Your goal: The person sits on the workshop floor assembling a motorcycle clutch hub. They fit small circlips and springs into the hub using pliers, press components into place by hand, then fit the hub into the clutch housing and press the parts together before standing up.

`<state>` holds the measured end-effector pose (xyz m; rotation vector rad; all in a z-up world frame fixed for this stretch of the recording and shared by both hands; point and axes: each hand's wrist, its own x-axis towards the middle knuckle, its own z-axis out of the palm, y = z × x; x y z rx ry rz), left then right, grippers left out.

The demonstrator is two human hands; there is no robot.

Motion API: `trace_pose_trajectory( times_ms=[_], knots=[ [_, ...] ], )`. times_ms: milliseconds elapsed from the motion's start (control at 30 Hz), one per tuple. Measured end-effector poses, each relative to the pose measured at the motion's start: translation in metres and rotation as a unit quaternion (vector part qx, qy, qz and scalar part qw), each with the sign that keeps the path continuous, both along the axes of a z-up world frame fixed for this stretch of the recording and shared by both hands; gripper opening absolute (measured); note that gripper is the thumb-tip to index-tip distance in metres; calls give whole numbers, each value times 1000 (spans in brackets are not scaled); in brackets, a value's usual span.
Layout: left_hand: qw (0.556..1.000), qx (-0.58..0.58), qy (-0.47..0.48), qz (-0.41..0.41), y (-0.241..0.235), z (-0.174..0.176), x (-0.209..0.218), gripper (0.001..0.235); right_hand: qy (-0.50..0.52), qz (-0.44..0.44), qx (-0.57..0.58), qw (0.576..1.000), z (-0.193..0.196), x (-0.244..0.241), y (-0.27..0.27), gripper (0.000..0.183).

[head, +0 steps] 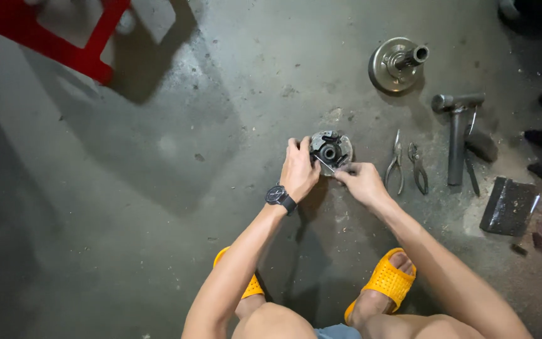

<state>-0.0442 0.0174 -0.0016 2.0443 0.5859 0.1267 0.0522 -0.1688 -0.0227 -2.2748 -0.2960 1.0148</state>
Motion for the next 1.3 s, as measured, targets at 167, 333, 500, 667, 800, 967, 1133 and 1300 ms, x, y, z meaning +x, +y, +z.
trace_pose_trajectory(
  times_ms=[167,333,500,667,800,967,1133,1300],
  knots=[
    [1000,-8,14,19,-5,-7,0,59,94,-99,-4,991,23,-13,21,24],
    [999,-7,20,29,-9,-8,1,59,174,-173,-1,969,32,-21,31,23],
    [999,-8,18,45,-9,-5,3,54,265,-230,42,935,8,-23,26,20],
    [998,-22,38,49,-4,-2,5,45,292,-244,54,923,7,-18,30,19],
    [998,-14,36,50,-3,-7,7,43,298,-222,39,927,20,-9,38,18],
    [997,-38,35,62,0,-2,8,40,254,-177,-14,951,32,-6,44,20],
    [993,-63,50,86,2,-6,16,35,128,-9,-115,985,56,15,68,23],
    [988,-79,81,109,7,-2,25,35,33,266,-220,938,14,38,74,24]
  ],
)
